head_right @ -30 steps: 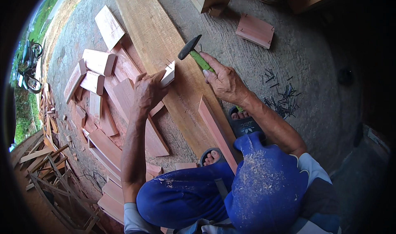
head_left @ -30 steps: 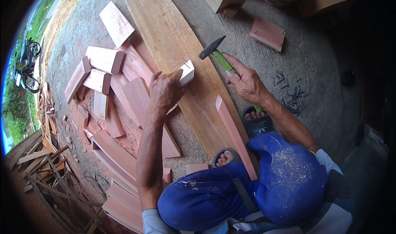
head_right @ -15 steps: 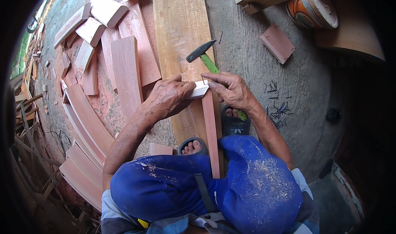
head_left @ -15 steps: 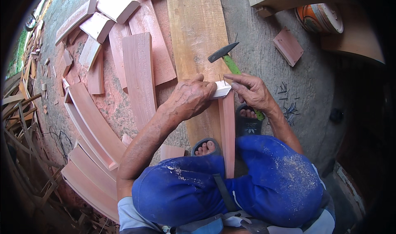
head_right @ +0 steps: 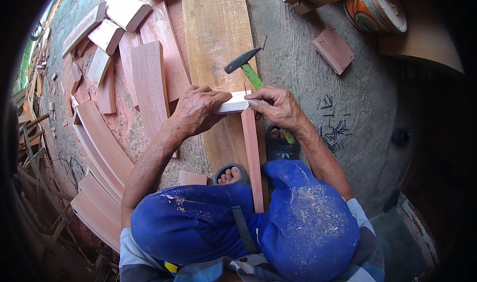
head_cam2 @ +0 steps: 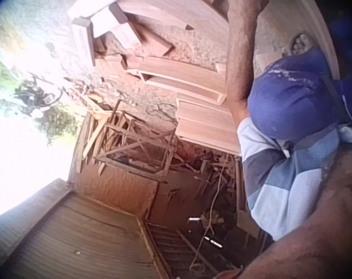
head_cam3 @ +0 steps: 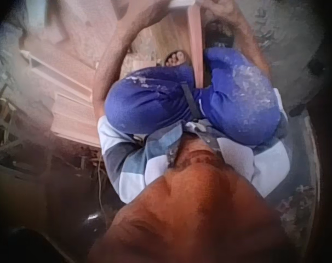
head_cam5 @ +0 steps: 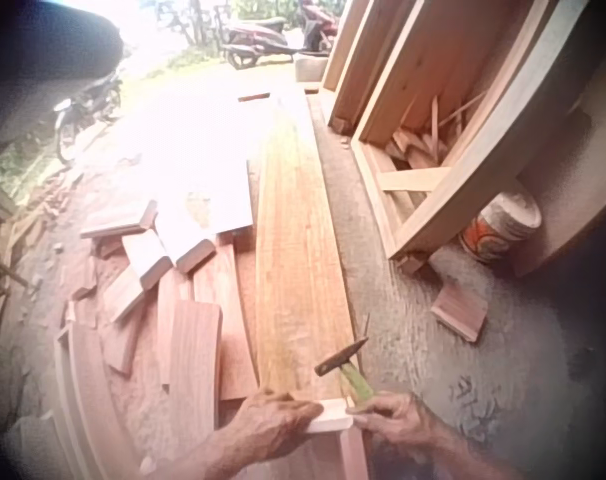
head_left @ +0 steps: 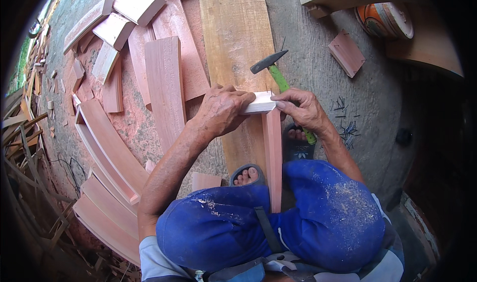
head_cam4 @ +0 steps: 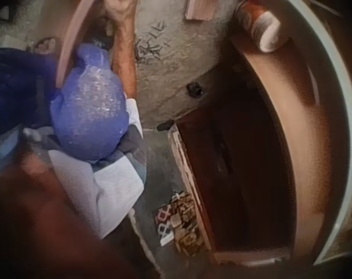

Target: The person assembles small wooden frames by hand, using a hammer to drive nails into pre-cut wooden pieces. They repeatedly pick up pieces, align them, hammer nails, and place the finished frames aside.

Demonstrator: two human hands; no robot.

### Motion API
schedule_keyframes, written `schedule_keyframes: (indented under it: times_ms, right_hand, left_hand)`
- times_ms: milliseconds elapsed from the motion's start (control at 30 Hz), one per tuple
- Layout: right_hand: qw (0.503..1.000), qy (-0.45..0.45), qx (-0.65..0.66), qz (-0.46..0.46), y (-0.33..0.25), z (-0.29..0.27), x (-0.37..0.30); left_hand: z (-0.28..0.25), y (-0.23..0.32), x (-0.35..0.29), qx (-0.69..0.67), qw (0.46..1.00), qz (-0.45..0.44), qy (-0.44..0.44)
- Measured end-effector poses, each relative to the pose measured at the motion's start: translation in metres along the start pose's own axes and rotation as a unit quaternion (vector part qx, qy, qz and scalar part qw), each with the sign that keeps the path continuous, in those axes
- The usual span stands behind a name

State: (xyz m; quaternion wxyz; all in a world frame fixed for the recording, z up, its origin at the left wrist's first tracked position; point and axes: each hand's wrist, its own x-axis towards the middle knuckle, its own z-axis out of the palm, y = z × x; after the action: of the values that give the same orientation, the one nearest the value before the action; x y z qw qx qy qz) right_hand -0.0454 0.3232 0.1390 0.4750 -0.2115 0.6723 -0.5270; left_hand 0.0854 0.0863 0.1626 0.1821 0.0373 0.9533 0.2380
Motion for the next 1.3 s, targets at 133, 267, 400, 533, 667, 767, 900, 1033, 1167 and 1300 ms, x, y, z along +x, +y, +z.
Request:
schedule_keyframes:
  times_ms: [133, 267, 400, 533, 667, 767, 900, 1033, 1167, 1300]
  right_hand:
    - [0.998, -0.025, -0.050, -0.005, -0.005, 0.000, 0.004]
    - [0.996, -0.035, -0.079, -0.003, -0.007, -0.001, 0.005]
    - [0.996, -0.048, -0.070, 0.029, -0.017, -0.002, 0.006]
    - [0.996, -0.018, -0.086, 0.015, -0.012, 0.002, 0.008]
    - [0.984, 0.047, -0.165, -0.046, -0.012, 0.015, -0.002]
    - [0.980, 0.053, -0.184, -0.051, -0.019, 0.019, -0.006]
    - [0.988, 0.019, -0.155, -0.010, -0.017, 0.017, -0.004]
    - [0.990, 0.023, -0.139, -0.021, -0.012, 0.019, -0.007]
    - [0.991, 0.011, -0.097, 0.095, -0.025, 0.021, -0.013]
    - [0.993, 0.010, -0.105, 0.045, -0.024, 0.018, -0.007]
  left_hand:
    - [-0.002, -0.004, 0.000, -0.006, 0.998, -0.004, -0.054]
    - [0.004, -0.010, -0.004, -0.020, 0.999, 0.019, -0.026]
    - [0.003, -0.013, 0.000, -0.013, 0.999, 0.028, -0.037]
    - [0.003, -0.013, 0.001, -0.009, 0.999, 0.030, -0.030]
    - [0.009, -0.011, 0.001, 0.000, 0.999, 0.039, -0.009]
    - [0.007, -0.009, 0.004, 0.006, 0.999, 0.038, -0.015]
    - [0.002, -0.003, 0.004, 0.000, 0.999, 0.023, -0.030]
    - [0.004, 0.000, -0.001, -0.005, 0.999, 0.022, -0.037]
    - [0.002, -0.003, 0.002, -0.010, 0.998, 0.026, -0.054]
    - [0.006, -0.013, 0.002, -0.017, 0.998, 0.049, -0.032]
